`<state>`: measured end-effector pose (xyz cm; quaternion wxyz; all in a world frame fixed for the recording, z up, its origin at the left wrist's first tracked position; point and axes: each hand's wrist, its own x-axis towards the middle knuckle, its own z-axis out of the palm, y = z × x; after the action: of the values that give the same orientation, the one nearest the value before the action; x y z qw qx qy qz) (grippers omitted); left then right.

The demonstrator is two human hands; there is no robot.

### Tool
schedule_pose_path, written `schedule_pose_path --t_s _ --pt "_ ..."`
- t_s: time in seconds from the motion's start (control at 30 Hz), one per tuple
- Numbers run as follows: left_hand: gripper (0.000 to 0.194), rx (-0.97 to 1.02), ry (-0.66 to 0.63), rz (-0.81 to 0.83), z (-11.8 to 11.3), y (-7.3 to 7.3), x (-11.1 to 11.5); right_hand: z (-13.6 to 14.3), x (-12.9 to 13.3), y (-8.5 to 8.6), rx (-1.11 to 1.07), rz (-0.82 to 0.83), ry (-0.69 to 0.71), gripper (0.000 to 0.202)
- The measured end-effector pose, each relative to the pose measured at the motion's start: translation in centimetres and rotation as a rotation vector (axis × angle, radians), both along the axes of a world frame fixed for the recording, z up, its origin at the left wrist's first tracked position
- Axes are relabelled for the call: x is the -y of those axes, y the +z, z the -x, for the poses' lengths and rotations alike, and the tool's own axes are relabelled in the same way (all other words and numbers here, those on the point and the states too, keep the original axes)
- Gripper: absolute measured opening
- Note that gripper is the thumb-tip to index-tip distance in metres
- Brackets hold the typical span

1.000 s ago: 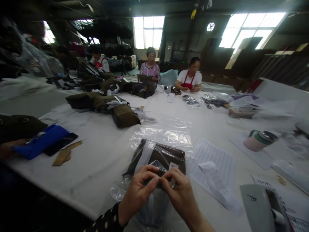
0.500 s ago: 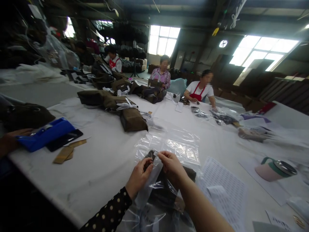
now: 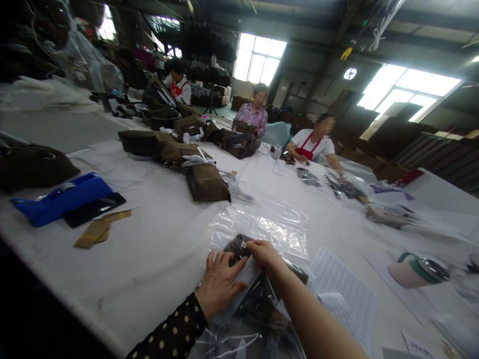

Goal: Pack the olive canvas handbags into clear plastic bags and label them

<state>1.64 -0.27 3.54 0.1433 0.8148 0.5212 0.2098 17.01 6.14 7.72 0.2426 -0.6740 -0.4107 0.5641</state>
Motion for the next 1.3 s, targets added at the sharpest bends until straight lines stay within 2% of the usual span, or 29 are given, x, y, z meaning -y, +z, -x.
schedule_pose_path --t_s 0.2,0.53,0.73,0.83,0.93,1.0,1.03,1.1,1.17,1.23,1.3 --pt "0.053 0.048 -0.028 -0.030 0.1 -0.4 -0.6 0.0 -0.2 0.3 0.034 0.027 -0.008 0.017" --pt "0.034 0.145 -0.152 -0.113 0.4 -0.2 -3.0 -0.4 0.0 0.3 0.101 -0.022 0.056 0.036" --pt "0.037 0.100 -0.252 -0.074 0.5 -0.7 -3.8 -0.7 -0.5 1.0 0.314 -0.079 0.205 0.038" --pt "0.042 0.107 -0.253 -0.063 0.2 -0.9 -4.3 -0.6 0.0 1.6 0.514 -0.205 0.253 0.033" --pt "0.040 0.143 -0.273 -0.047 -0.1 -0.7 -4.8 -0.4 1.1 1.8 0.877 -0.381 0.464 0.035" --pt "0.036 0.191 -0.256 -0.022 0.8 -0.5 -4.7 -0.4 1.7 2.0 1.053 -0.417 0.618 0.035" --pt "0.035 0.225 -0.219 -0.008 1.7 -0.6 -4.3 -0.5 1.9 2.3 1.094 -0.417 0.652 0.035" --pt "0.039 0.305 -0.081 0.023 4.4 -1.1 -2.7 -0.6 2.0 3.1 1.105 -0.468 0.663 0.037" --pt "0.048 0.389 0.095 0.061 7.4 -2.1 -0.2 0.0 2.0 3.7 1.045 -0.613 0.751 0.037" --pt "0.054 0.469 0.195 0.091 9.7 -3.2 2.5 1.9 2.1 3.4 0.872 -0.794 0.950 0.044" --pt "0.054 0.562 0.216 0.099 10.4 -4.0 3.9 5.0 2.3 2.0 0.658 -0.936 1.220 0.067"
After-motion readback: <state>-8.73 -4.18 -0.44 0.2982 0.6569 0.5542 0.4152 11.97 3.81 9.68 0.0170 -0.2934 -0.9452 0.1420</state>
